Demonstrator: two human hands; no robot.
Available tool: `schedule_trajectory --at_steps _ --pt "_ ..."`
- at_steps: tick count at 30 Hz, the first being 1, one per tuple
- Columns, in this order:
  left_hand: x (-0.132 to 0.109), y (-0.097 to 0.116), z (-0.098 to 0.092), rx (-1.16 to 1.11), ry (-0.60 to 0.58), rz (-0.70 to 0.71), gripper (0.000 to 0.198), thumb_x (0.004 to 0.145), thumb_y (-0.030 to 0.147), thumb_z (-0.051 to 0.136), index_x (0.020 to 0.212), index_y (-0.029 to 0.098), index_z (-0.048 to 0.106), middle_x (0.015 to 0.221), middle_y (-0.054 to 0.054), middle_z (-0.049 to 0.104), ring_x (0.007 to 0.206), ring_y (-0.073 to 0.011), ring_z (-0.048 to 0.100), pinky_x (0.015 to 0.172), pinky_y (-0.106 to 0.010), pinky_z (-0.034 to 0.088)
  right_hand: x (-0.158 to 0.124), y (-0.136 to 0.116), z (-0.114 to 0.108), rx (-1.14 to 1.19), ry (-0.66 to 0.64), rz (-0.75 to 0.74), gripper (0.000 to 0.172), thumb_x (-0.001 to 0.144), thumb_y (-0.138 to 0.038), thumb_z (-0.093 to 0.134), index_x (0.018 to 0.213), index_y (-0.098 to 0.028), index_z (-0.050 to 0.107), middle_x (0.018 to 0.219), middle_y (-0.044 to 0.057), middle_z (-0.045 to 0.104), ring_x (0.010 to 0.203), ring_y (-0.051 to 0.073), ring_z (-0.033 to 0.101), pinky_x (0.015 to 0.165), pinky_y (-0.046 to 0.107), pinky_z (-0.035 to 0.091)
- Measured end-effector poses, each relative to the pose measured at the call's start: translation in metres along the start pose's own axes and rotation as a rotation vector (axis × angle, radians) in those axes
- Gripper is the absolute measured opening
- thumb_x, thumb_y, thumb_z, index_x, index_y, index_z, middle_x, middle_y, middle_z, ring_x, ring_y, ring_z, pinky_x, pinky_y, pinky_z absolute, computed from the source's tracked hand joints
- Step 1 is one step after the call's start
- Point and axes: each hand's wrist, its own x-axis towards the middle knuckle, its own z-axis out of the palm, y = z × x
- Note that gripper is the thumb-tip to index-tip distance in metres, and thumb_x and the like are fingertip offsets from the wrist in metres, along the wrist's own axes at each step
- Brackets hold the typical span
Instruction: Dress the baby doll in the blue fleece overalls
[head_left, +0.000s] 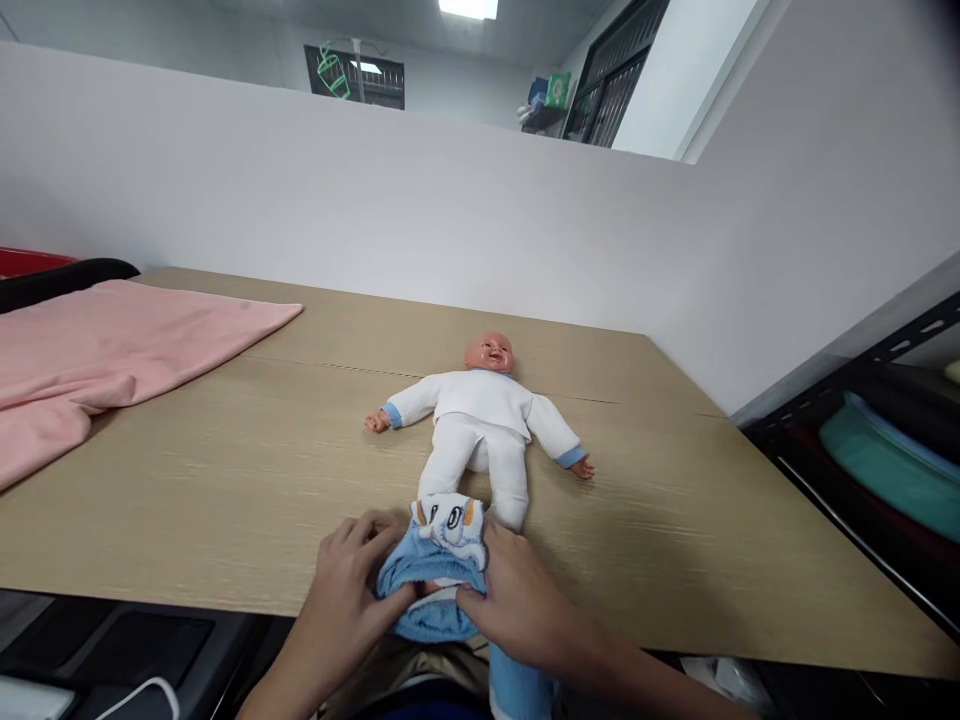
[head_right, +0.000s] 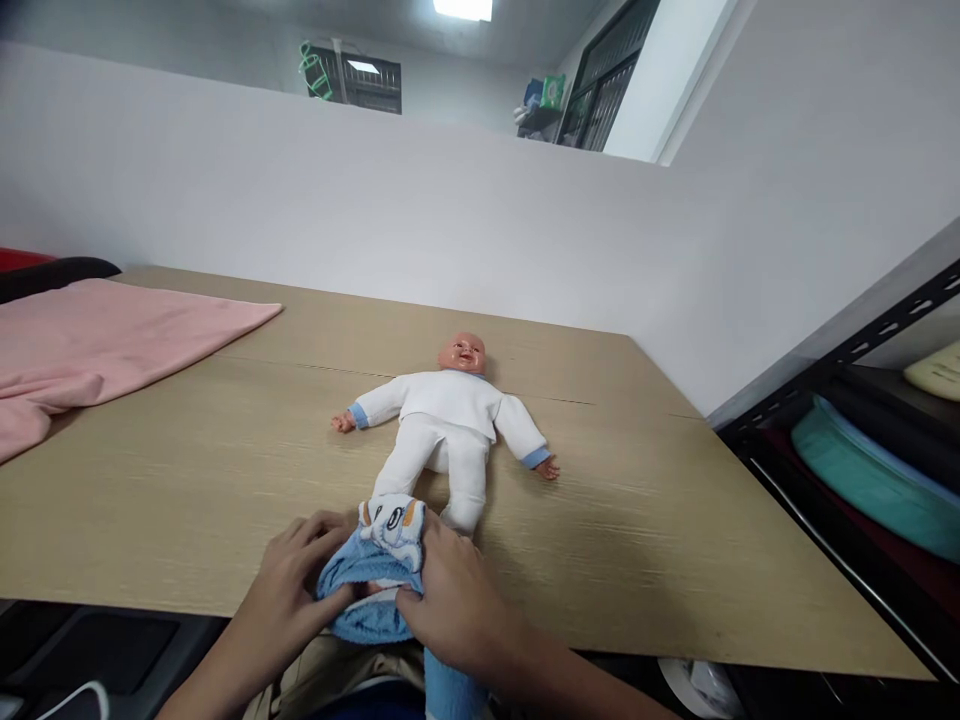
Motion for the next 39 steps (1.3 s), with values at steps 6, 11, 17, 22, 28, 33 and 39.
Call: schedule_trajectory --at_steps 6,11,17,22,28,33,39 --pt "-0.012 -0.04 0.012 -0.323 -0.05 -0.044 0.064 0.09 0.035 0.069 0.153 0.027 0.059 0.158 -0.014 0.061 0.148 -0.0386 0.053 0.127 -0.057 0.039 -0.001 -0.002 0.002 0.026 -0.003 0.112 0.072 0.074 -0.012 0.067 0.144 -0.028 0.057 0.14 0.01 0.071 0.13 0.036 0.068 0.113 0.051 0.053" --pt "-0.016 -0.048 0.016 -0.463 -0.04 -0.108 0.063 0.092 0.041 0.069 0.152 0.023 0.059 0.16 -0.015 0.06 0.15 -0.0399 0.051 0.129 -0.056 0.037 -0.002 0.004 0.005 0.02 0.008 0.137 0.077 0.072 -0.014 0.069 0.146 -0.024 0.055 0.141 0.015 0.072 0.129 0.039 0.068 0.11 0.052 0.053" --pt "0.008 -0.023 0.009 -0.539 -0.032 0.024 0.043 0.1 0.039 0.065 0.14 0.024 0.068 0.145 -0.011 0.069 0.134 -0.033 0.062 0.118 -0.043 0.047 -0.002 0.014 0.002 0.004 0.043 0.07 0.038 0.084 -0.015 0.061 0.12 -0.022 0.071 0.121 0.012 0.079 0.113 0.032 0.074 0.102 0.045 0.056" --pt "0.027 -0.019 0.01 -0.563 0.078 0.074 0.042 0.098 0.035 0.069 0.137 0.023 0.068 0.151 -0.01 0.062 0.144 -0.0319 0.052 0.123 -0.039 0.041 0.009 0.021 -0.009 -0.012 0.1 -0.042 0.042 0.088 -0.013 0.06 0.127 -0.022 0.072 0.14 0.014 0.071 0.136 0.032 0.062 0.123 0.052 0.043" --pt "0.066 -0.02 -0.006 -0.651 -0.104 -0.031 0.025 0.093 0.034 0.071 0.111 0.017 0.072 0.114 -0.007 0.077 0.113 -0.0286 0.067 0.101 -0.036 0.052 0.035 0.023 -0.04 0.236 -0.113 -0.078 0.03 0.092 -0.04 0.079 0.117 -0.024 0.079 0.115 0.005 0.082 0.108 0.029 0.075 0.105 0.042 0.058" --pt "0.081 -0.02 -0.028 -0.606 -0.233 -0.017 0.044 0.087 0.03 0.075 0.129 0.017 0.067 0.134 -0.01 0.072 0.126 -0.0311 0.064 0.113 -0.044 0.047 0.031 0.021 -0.048 0.099 0.015 -0.081 0.043 0.096 -0.048 0.075 0.13 -0.022 0.071 0.128 0.01 0.077 0.115 0.03 0.07 0.108 0.045 0.052" --pt "0.074 -0.026 -0.042 -0.577 -0.364 0.03 0.051 0.085 0.034 0.082 0.131 0.02 0.064 0.128 -0.008 0.071 0.124 -0.0295 0.064 0.112 -0.045 0.049 -0.003 0.046 -0.068 0.237 -0.04 0.025 0.034 0.105 -0.054 0.06 0.104 -0.02 0.067 0.099 0.003 0.067 0.096 0.021 0.061 0.091 0.035 0.049"
